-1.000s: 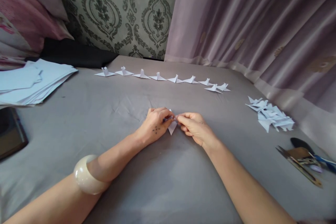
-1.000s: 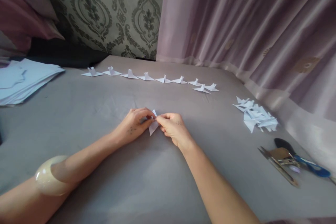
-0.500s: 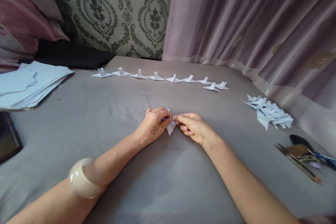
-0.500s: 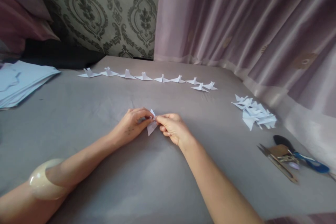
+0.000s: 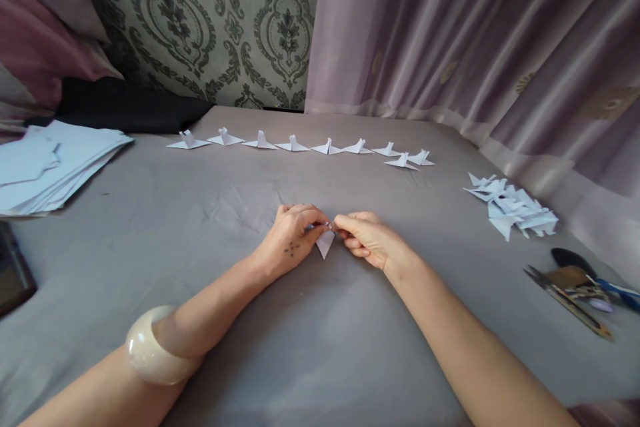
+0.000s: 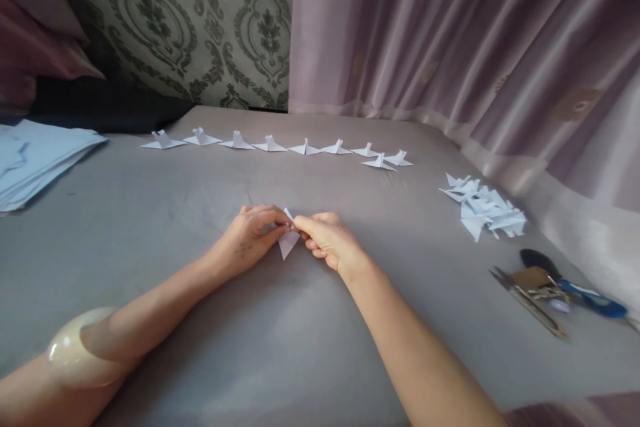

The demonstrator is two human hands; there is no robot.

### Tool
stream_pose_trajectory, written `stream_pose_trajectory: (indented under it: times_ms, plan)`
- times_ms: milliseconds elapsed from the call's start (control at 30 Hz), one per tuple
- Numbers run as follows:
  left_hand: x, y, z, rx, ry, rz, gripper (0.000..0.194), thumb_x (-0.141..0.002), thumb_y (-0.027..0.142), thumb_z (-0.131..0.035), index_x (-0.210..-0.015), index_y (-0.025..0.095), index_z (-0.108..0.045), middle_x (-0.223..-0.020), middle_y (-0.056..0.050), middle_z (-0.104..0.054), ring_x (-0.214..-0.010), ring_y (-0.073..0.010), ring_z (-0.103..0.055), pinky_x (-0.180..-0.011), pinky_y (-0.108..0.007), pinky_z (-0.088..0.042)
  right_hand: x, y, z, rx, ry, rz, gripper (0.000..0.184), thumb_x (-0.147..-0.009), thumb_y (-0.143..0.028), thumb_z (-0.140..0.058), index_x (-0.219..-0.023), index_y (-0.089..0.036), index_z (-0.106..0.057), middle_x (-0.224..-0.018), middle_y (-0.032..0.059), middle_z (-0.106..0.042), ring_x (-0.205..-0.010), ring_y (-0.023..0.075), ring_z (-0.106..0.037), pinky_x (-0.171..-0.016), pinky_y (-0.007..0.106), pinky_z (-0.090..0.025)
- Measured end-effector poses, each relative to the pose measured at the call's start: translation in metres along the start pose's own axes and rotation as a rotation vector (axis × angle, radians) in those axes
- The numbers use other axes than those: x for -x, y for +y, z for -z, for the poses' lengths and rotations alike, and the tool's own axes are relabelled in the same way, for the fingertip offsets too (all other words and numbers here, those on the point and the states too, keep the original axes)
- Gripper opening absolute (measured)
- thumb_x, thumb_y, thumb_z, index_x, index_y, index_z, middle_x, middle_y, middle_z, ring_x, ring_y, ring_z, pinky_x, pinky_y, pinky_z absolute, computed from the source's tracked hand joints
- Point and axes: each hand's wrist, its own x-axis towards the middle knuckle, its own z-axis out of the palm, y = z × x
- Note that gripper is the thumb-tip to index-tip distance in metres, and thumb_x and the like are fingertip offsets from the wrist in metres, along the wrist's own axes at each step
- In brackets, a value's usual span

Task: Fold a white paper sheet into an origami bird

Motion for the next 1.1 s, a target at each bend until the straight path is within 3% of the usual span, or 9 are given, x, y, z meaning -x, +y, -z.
stream_pose_trajectory:
  times_ms: [767,967,1100]
  plan:
    - [0.001,0.005,0.0,-0.057,0.036,-0.016,0.014,-0.086,0.021,-0.053,-0.082,0.022,-0.066,-0.091,-0.001,-0.073,-0.087,-0.0175,-0.064,-0.087,-0.036,-0.034,0.003,0.004,0.002,0.034,0.003,0.049,0.022,-0.067,-0.019,-0.066,-0.058,-0.018,-0.046,-0.047,-0.0078,-0.04,-0.036,0.0011,-0.025,-0.032,0.016,-0.01]
    - [0.001,0.011,0.001,-0.005,0.073,0.075,0.014,-0.082,0.019,-0.052,-0.08,0.022,-0.066,-0.09,-0.002,-0.073,-0.089,-0.0191,-0.065,-0.087,-0.036,-0.038,0.003,0.004,0.004,0.018,0.003,0.078,0.017,-0.066,-0.019,-0.063,-0.059,-0.018,-0.047,-0.05,-0.0076,-0.039,-0.036,0.0011,-0.025,-0.033,0.016,-0.01]
    - [0.0,0.008,0.003,0.04,0.186,0.214,0.014,-0.082,0.024,-0.053,-0.079,0.021,-0.066,-0.081,-0.002,-0.071,-0.073,-0.016,-0.063,-0.071,-0.029,-0.045,0.005,0.004,0.007,0.008,0.1,0.117,0.016,-0.066,-0.021,-0.061,-0.059,-0.018,-0.048,-0.052,-0.0067,-0.04,-0.038,0.0019,-0.026,-0.034,0.017,-0.012]
